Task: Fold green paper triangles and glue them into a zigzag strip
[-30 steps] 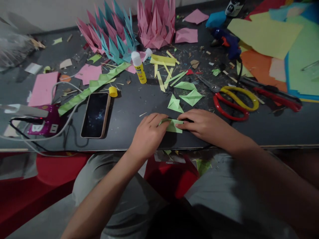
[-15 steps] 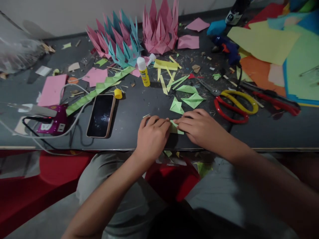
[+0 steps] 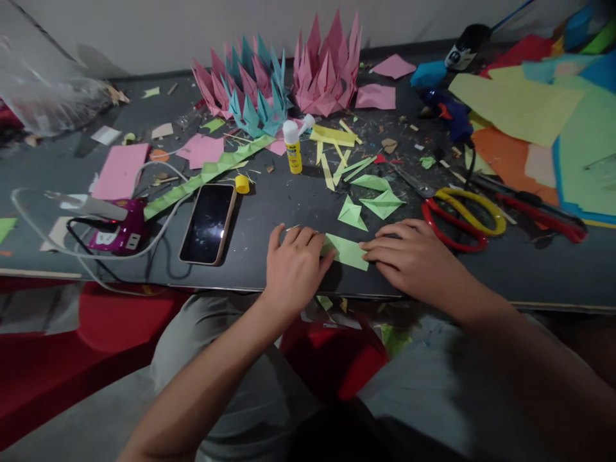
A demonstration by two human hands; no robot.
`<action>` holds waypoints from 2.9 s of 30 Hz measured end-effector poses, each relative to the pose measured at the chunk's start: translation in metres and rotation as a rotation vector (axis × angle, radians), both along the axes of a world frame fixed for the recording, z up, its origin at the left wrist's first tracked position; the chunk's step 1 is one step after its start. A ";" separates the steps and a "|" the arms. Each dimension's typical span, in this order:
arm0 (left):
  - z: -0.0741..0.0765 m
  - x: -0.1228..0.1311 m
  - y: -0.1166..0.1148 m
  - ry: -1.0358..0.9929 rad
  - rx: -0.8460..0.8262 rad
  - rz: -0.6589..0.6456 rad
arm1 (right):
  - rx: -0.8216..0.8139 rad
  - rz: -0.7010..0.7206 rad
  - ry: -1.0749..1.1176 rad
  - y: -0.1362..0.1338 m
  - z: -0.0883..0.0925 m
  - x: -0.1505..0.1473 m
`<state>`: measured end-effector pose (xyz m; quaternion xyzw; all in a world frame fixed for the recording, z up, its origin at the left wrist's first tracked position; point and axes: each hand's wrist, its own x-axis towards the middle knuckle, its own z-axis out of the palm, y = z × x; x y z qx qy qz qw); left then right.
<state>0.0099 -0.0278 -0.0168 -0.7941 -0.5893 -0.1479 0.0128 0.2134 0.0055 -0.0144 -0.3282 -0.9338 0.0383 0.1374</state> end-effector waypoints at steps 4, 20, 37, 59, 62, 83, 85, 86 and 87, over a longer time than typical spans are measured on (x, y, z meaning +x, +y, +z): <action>-0.002 0.000 0.000 0.026 -0.035 -0.060 | 0.006 0.002 -0.019 -0.003 0.001 0.002; -0.008 -0.009 0.010 -0.122 -0.123 -0.360 | 0.050 -0.076 0.108 0.000 -0.010 0.008; -0.002 0.007 0.001 -0.452 0.098 -0.173 | -0.694 -0.406 0.358 -0.015 0.008 -0.019; 0.000 0.009 0.000 -0.148 -0.156 0.113 | -0.320 -0.565 -0.168 -0.009 0.003 -0.019; -0.002 0.010 0.000 -0.123 -0.132 0.102 | -0.243 -0.583 -0.208 -0.007 0.001 -0.020; -0.007 0.007 -0.005 -0.027 0.050 -0.223 | 0.043 -0.050 0.083 -0.013 -0.008 -0.008; -0.008 0.007 -0.005 -0.040 0.063 -0.259 | 0.045 -0.027 0.087 -0.012 -0.009 -0.006; -0.009 0.006 -0.005 -0.047 0.067 -0.274 | 0.044 -0.022 0.085 -0.012 -0.009 -0.005; -0.009 0.006 -0.005 -0.054 0.067 -0.288 | 0.042 -0.019 0.084 -0.011 -0.010 -0.005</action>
